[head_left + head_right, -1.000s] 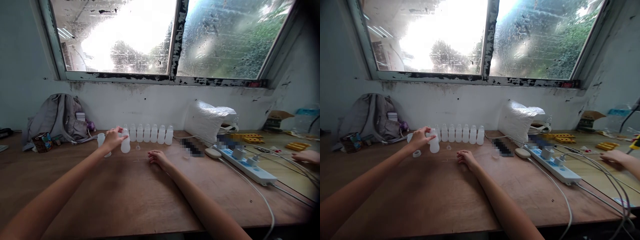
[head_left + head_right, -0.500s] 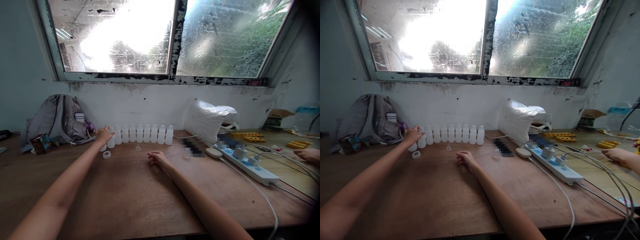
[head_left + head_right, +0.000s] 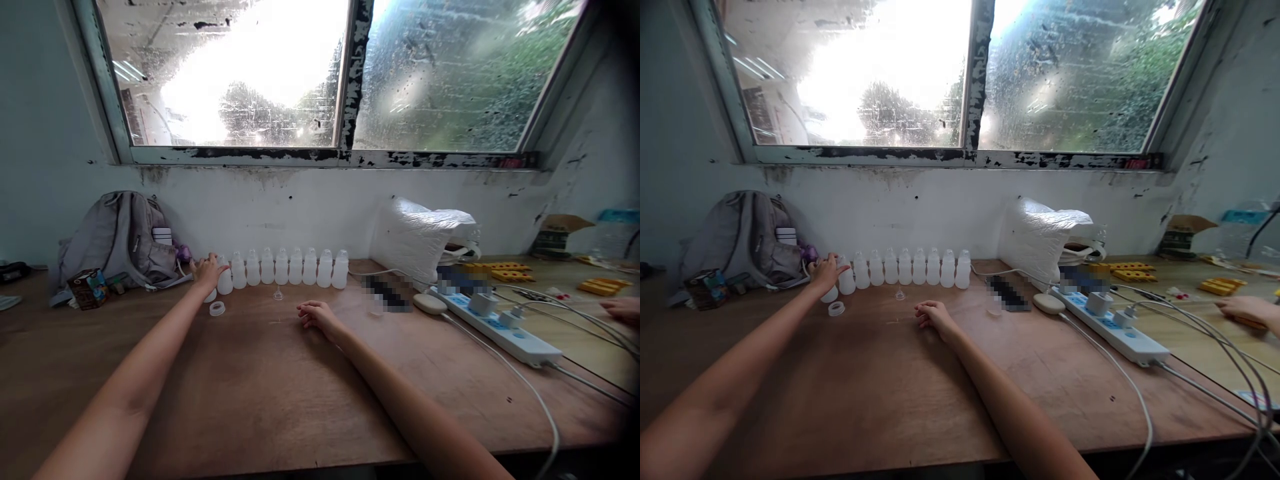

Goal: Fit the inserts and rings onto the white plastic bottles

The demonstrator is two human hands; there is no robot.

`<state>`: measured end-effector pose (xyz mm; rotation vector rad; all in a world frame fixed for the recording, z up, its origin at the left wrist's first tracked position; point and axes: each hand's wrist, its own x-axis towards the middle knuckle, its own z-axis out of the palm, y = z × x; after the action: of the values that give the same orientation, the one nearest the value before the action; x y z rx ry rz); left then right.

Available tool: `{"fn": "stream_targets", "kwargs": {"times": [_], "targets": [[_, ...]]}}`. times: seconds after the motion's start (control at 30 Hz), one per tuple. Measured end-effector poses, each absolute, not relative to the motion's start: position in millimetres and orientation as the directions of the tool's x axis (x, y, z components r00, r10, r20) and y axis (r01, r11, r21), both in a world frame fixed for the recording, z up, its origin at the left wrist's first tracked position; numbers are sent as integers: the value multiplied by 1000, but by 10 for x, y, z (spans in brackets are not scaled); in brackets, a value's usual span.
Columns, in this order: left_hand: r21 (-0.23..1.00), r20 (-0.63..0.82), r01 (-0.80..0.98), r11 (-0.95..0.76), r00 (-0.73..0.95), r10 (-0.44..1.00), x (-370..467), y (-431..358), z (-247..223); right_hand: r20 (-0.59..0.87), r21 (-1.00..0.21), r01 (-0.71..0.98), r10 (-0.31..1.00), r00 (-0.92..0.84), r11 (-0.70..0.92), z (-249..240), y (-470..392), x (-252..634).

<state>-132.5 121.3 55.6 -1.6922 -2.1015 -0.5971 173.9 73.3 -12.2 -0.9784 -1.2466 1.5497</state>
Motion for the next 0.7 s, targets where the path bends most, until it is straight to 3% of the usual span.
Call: {"fn": "stream_targets", "kwargs": {"times": [0.17, 0.27, 0.37, 0.47, 0.57, 0.7], "targets": [[109, 675, 985, 134, -172, 717, -1255, 1142, 565, -34, -986, -146, 957, -289, -79, -161, 763, 1743], [80, 741, 997, 7, -64, 669, -1189, 1026, 555, -7, -994, -106, 957, -289, -39, -202, 774, 1724], [-25, 644, 980, -200, 169, 746, -1141, 831, 436, 93, -996, -7, 976, -198, 93, -251, 793, 1671], [-139, 505, 942, -307, 334, 796, -1118, 596, 203, 356, -915, 184, 933, -55, 360, -302, 853, 1591], [-129, 514, 974, -185, 225, 828, -1119, 437, -40, 527, -775, 368, 847, -73, 514, -353, 974, 1488], [-31, 445, 995, -94, 98, 890, -1128, 437, -205, 511, -640, 581, 843, -167, 503, -406, 1184, 1306]]}}
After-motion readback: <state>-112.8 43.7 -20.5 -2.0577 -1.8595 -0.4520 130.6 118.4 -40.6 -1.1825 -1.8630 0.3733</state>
